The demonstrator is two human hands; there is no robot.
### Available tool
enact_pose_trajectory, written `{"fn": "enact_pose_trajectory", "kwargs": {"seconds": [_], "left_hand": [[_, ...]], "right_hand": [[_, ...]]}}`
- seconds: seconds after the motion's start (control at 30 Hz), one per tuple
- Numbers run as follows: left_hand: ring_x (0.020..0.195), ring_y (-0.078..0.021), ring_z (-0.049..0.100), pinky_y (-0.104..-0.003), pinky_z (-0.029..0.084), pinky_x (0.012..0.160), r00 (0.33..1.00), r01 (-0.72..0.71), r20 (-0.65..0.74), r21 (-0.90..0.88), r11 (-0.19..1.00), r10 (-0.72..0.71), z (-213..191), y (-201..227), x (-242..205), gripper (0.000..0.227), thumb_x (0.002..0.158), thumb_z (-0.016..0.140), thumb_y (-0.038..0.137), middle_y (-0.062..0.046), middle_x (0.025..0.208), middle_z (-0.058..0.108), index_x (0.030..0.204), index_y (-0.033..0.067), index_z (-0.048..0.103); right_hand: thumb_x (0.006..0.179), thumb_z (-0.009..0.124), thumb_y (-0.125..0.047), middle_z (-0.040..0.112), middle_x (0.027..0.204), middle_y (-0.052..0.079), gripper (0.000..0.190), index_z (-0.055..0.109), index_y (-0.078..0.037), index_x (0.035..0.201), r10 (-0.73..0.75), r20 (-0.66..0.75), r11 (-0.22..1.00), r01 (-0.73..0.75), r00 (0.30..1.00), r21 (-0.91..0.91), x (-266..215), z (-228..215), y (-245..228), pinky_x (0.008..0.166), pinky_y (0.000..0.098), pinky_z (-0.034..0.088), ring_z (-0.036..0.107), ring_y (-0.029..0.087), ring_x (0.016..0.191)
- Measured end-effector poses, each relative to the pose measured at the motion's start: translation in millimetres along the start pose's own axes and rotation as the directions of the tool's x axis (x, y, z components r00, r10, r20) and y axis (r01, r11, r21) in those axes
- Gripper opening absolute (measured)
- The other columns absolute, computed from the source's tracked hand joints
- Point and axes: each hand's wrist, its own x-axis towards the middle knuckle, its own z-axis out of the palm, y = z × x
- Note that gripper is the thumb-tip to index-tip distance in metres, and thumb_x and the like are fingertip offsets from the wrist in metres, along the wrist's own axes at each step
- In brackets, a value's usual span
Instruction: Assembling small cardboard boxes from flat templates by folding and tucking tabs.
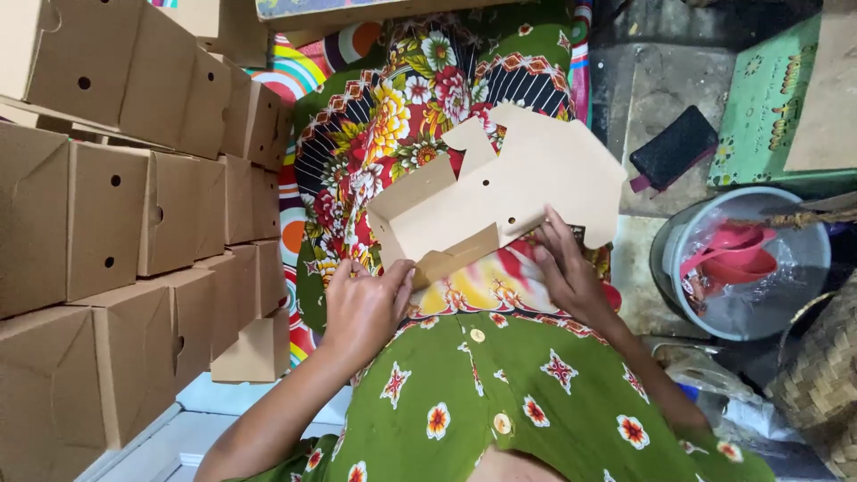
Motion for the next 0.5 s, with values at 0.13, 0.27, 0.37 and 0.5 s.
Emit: {"fn": "enact_pose_trajectory", "kwargs": {"seconds": [0.13,0.27,0.37,0.5], "left_hand": [[0.053,-0.0264,0.072,-0.034,0.044,0.082,0.999,-0.01,-0.038,-0.002,1.0,0.01,5,-2,5,0.013,0.093,0.06,0.027,-0.008,0.041,0.061,0.099,0.0244,0.071],[0.056,-0.0279,0.073,-0.034,0.043,0.083,1.0,0.005,-0.025,0.022,1.0,-0.004,9,-3,-7,0.015,0.094,0.059,0.03,-0.01,0.042,0.061,0.101,0.0269,0.072],[0.058,-0.0285,0.073,-0.035,0.043,0.083,0.999,0.001,-0.04,0.0,1.0,-0.001,3,-2,1,0.016,0.092,0.06,0.029,-0.011,0.044,0.063,0.101,0.0248,0.073],[0.059,-0.0279,0.074,-0.035,0.043,0.083,0.998,-0.033,-0.047,-0.058,0.998,0.03,5,0,4,0.017,0.09,0.062,0.025,-0.011,0.047,0.065,0.102,0.0213,0.074]], "right_hand": [[0.103,0.042,0.0,0.046,0.149,0.028,0.052,0.027,0.002,0.153,-0.1,-0.053,0.967,0.11,0.994,0.231,27,12,-5,0.114,0.0499,0.035,0.046,0.036,0.137],[0.101,0.056,-0.007,0.071,0.099,0.012,0.024,0.05,-0.004,0.124,0.034,-0.061,0.968,-0.018,0.998,0.251,17,17,10,0.095,0.0396,0.051,0.069,0.02,0.098],[0.099,0.062,-0.009,0.072,0.09,0.01,0.02,0.053,-0.006,0.117,0.013,-0.048,0.985,-0.005,0.999,0.173,25,17,13,0.086,0.0349,0.053,0.069,0.017,0.087],[0.099,0.06,-0.006,0.07,0.104,0.016,0.021,0.053,-0.003,0.119,-0.129,0.0,0.987,0.128,0.992,0.096,35,26,22,0.095,0.0463,0.054,0.073,0.03,0.101]]}}
